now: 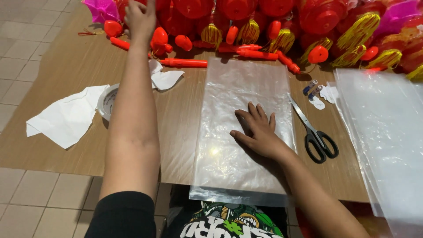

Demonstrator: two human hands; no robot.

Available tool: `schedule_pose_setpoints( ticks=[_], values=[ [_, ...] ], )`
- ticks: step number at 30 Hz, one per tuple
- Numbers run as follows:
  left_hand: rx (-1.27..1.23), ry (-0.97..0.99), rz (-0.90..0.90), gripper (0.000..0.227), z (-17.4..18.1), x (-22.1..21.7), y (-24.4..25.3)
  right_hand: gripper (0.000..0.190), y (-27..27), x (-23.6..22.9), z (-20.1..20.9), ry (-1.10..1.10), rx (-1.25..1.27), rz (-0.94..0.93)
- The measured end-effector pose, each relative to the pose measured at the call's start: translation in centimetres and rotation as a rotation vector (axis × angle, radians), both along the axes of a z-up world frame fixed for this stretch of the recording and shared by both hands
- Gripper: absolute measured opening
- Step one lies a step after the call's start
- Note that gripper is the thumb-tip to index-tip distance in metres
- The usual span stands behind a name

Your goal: Assembling decorative lanterns by attaching handles and internal components, then packaging them in plastic bags.

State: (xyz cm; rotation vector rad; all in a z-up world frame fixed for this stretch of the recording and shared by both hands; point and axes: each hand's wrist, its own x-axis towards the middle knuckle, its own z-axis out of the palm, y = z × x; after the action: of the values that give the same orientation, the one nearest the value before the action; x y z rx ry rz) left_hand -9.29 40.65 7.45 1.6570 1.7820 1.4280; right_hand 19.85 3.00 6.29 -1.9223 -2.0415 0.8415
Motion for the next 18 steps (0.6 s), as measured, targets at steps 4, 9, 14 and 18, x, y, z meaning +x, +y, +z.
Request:
schedule_pose_setpoints(
  ticks=[4,9,14,18],
  values=[
    [0.354,-0.165,0.272,0.043,-1.6,-3.5,0.9,0.065,0.0,-0.3,0.3,-0.017,-0.017,0.009],
    [-0.463,0.339,0.341,0.06,-4.1,-8.0,2.1,0.066,-0.2,-0.1,0.0,-0.011,-0.006,0.022],
    [-0.565,0.319,0.319,0.081,-2.5,-9.2,1.3,0.064,-0.3,-0.2,0.3,0.0,-0.006,0.03],
    [-0.524,0.194,0.281,0.073,-4.1,-10.8,4.7,0.067,-0.4,-0.3,0.6,-0.006,-0.033,0.026]
  ],
)
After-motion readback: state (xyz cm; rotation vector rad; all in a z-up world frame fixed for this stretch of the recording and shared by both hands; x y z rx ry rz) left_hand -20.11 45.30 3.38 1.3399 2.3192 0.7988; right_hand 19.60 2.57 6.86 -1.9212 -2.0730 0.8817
